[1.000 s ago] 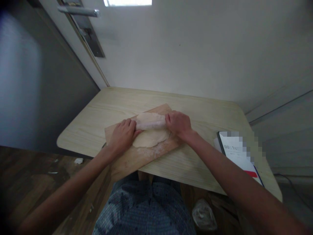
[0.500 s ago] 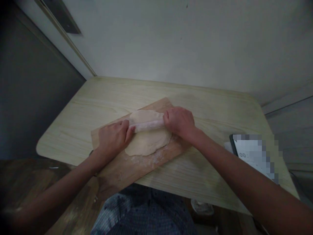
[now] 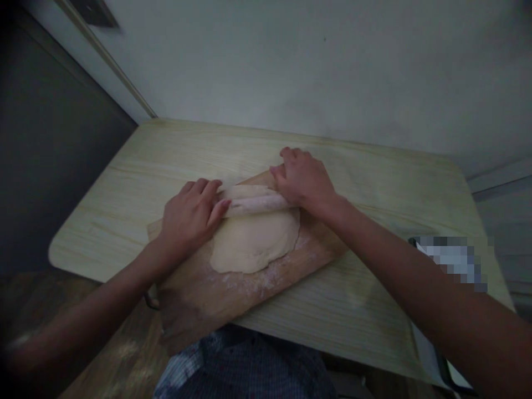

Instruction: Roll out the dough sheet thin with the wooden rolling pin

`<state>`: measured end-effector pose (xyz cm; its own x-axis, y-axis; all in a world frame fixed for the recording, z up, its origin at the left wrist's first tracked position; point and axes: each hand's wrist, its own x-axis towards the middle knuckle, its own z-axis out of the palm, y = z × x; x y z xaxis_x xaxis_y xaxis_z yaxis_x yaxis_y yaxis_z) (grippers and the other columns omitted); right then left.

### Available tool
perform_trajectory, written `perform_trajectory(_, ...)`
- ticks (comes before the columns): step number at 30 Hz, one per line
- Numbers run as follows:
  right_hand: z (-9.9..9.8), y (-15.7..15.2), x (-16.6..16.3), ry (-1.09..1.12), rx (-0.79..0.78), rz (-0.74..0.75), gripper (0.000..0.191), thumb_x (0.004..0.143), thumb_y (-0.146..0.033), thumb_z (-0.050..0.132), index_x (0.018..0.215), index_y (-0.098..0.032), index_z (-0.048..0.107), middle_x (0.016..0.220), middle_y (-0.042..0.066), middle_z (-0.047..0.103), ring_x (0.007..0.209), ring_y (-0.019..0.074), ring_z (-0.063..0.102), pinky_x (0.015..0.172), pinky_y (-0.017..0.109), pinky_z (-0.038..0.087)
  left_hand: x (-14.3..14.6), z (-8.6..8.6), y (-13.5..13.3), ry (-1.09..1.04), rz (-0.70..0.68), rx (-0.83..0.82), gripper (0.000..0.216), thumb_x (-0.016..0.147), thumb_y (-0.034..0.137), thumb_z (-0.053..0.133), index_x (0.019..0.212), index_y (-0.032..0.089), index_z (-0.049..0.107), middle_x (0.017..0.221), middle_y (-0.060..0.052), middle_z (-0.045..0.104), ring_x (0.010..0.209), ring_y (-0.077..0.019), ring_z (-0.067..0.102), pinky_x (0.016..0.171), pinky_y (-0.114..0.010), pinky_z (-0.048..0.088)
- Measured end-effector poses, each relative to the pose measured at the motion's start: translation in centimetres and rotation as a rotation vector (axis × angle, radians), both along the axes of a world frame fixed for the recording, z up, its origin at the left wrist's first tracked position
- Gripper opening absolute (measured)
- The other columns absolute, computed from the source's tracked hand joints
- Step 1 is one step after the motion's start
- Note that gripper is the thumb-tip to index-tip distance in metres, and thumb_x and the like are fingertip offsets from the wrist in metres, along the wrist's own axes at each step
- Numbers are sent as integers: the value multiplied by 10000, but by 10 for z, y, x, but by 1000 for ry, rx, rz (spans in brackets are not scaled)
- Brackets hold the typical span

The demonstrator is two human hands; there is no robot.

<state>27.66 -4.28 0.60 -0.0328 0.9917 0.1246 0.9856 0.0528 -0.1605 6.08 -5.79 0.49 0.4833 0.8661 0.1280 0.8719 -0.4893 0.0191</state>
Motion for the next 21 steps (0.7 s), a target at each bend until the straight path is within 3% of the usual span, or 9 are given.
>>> perform_trajectory(8,-1,23,0,7,59,-128,361,886,-370,323,1103,-152,512,1063,127,588,999,253,537,800,386,403,3,6,23,-75,35,-151,449,910,394,246,1099,103,529,1044,-140,573,983,-241,521,851,-368,416)
perform_trajectory(14,0,47,1,-15,156,-231,382,889,-308,260,1091,-148,541,1048,151,604,977,267,549,774,389,406,8,1,45,-84,82,-221,421,875,312,273,1056,61,557,1017,-171,586,995,-249,540,840,-351,427)
perform_trajectory(18,-3,51,2,-13,84,-269,414,862,-264,286,1071,-85,595,1062,198,613,968,281,564,780,391,412,10,2,44,-68,143,-178,409,856,281,288,1095,67,543,1055,-176,583,1008,-253,545,812,-343,441)
perform_trajectory(21,-6,43,5,-18,-20,-186,414,845,-282,320,1005,-80,644,1041,197,631,972,277,568,789,370,416,11,6,31,-53,162,-114,412,866,310,268,1029,89,575,1026,-167,598,983,-265,556,773,-350,454)
